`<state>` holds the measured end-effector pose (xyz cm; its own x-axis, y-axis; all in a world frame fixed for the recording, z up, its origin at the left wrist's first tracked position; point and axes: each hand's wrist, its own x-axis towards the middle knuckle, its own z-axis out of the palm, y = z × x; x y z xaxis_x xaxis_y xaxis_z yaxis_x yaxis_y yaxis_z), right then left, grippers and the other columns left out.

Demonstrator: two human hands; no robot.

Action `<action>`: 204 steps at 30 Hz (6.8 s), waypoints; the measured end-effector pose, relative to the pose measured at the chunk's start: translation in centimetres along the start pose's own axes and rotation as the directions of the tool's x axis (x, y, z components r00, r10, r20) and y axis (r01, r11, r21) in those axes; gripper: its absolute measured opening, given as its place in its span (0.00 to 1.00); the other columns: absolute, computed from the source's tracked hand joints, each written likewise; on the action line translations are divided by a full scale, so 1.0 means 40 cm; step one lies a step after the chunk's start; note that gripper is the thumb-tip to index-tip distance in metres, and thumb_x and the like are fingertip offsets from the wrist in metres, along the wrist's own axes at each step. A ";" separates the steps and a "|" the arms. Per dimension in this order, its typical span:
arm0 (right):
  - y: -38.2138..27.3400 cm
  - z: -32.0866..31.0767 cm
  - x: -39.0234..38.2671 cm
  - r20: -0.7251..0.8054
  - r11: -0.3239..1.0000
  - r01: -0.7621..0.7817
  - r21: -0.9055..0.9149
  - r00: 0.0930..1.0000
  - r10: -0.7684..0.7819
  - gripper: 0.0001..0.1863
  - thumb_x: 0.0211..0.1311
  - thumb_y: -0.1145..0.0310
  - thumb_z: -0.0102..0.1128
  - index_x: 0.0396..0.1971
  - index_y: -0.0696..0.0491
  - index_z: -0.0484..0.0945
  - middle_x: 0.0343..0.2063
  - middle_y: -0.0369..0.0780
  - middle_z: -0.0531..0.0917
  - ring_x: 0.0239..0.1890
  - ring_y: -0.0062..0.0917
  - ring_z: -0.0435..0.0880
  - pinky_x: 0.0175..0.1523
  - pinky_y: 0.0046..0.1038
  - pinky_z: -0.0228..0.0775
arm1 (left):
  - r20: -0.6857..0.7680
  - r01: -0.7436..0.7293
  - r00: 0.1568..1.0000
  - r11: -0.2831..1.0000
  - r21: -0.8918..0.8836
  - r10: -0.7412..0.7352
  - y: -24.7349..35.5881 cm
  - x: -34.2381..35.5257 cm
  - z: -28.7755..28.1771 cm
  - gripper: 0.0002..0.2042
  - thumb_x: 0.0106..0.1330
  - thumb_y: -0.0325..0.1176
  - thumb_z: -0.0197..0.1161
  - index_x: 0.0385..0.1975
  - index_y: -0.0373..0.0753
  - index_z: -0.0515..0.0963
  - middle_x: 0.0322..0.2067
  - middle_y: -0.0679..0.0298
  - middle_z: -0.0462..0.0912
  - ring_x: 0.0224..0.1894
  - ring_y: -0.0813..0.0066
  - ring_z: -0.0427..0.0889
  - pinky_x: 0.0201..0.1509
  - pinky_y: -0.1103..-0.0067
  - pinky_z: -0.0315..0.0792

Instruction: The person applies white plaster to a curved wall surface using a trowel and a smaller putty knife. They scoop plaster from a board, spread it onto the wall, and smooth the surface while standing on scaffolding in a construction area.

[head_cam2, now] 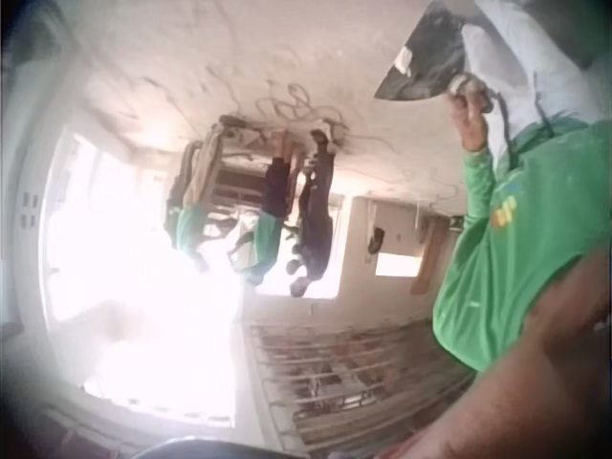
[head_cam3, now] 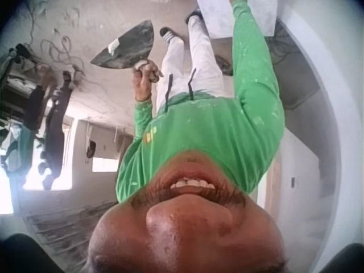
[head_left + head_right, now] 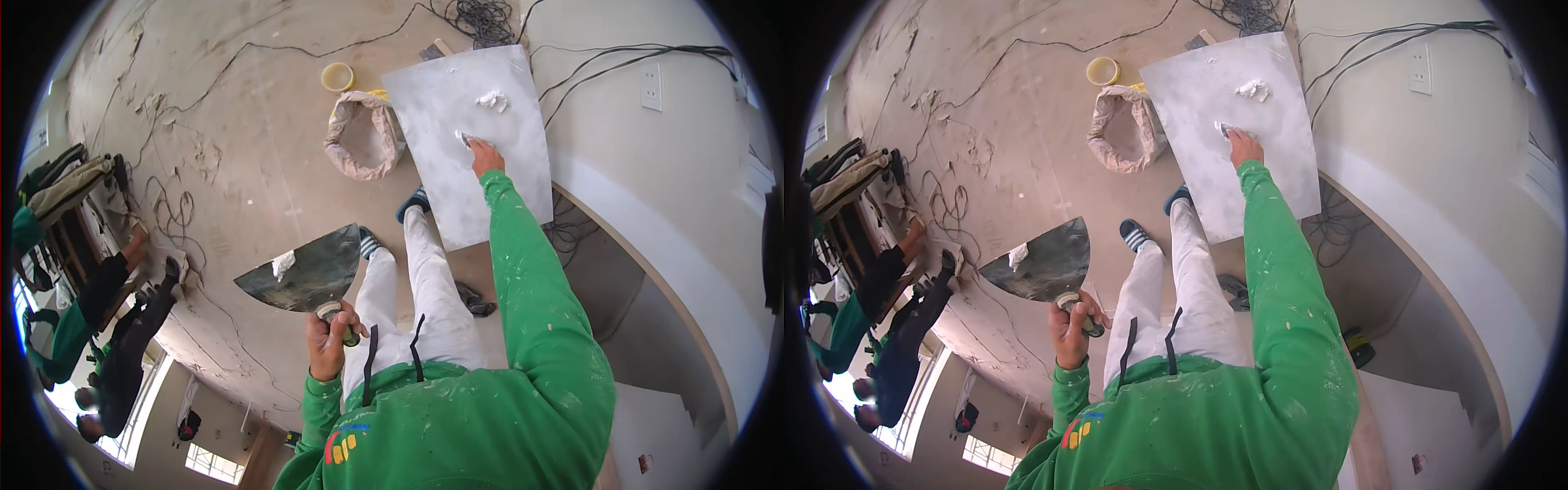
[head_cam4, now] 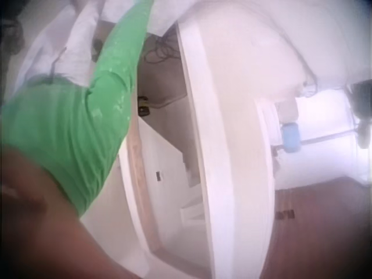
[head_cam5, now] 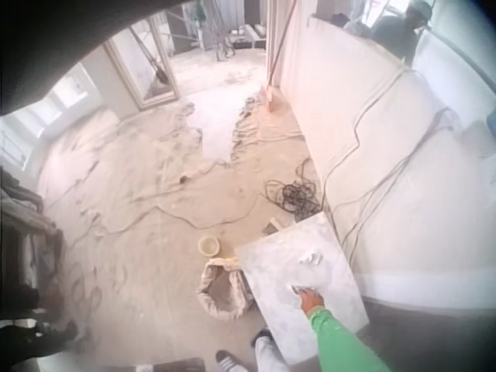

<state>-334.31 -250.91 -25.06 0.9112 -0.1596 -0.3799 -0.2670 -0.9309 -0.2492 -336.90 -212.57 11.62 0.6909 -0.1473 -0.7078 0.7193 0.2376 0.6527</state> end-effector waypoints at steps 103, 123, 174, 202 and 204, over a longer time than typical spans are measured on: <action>-4.435 -0.949 2.001 -0.444 -0.430 0.266 0.863 -0.010 -0.896 0.34 0.66 0.47 0.46 0.59 0.61 0.60 0.52 0.47 0.68 0.56 0.38 0.69 0.63 0.45 0.59 | -0.330 -0.649 0.506 0.099 -0.755 0.797 2.841 1.442 -2.243 0.13 0.70 0.36 0.51 0.45 0.36 0.59 0.24 0.63 0.61 0.16 0.80 0.65 0.03 0.86 0.60; -5.126 -1.028 2.938 -0.239 -0.260 0.560 0.787 -0.112 -0.964 0.17 0.67 0.69 0.46 0.51 0.63 0.70 0.51 0.44 0.72 0.48 0.33 0.72 0.55 0.30 0.62 | -0.417 -0.903 0.420 0.323 -0.284 0.806 3.673 2.029 -2.740 0.18 0.70 0.33 0.50 0.56 0.38 0.57 0.22 0.64 0.63 0.17 0.80 0.66 0.13 0.85 0.64; -7.107 -0.924 4.552 -0.177 -0.079 0.702 0.708 0.069 -0.982 0.18 0.56 0.74 0.58 0.49 0.52 0.72 0.44 0.39 0.76 0.43 0.29 0.75 0.49 0.30 0.69 | 0.022 -0.449 0.819 0.665 -0.597 0.573 5.329 3.249 -4.401 0.27 0.65 0.38 0.57 0.59 0.34 0.58 0.22 0.58 0.69 0.19 0.72 0.71 0.14 0.82 0.64; -7.687 -0.774 4.921 0.415 0.303 -0.306 0.903 0.805 -0.425 0.22 0.66 0.43 0.46 0.26 0.47 0.64 0.15 0.30 0.63 0.12 0.12 0.59 0.12 0.17 0.48 | 0.557 -0.398 0.768 0.917 0.031 0.314 5.953 3.720 -5.088 0.15 0.70 0.42 0.53 0.26 0.37 0.67 0.14 0.70 0.68 0.14 0.86 0.67 0.16 0.84 0.60; -7.656 -0.740 4.978 0.390 0.294 -0.299 0.908 0.860 -0.330 0.21 0.67 0.45 0.46 0.27 0.48 0.65 0.15 0.29 0.64 0.12 0.12 0.61 0.11 0.17 0.51 | 0.496 -0.338 0.810 0.940 -0.041 0.313 5.940 3.719 -5.102 0.16 0.70 0.42 0.52 0.24 0.38 0.66 0.15 0.70 0.68 0.14 0.86 0.67 0.16 0.84 0.59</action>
<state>-61.84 -7.33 1.99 0.7489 0.2977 -0.5920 -0.6361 0.0727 -0.7681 -77.89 17.92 6.30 0.8206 -0.5209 -0.2353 0.4399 0.3126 0.8419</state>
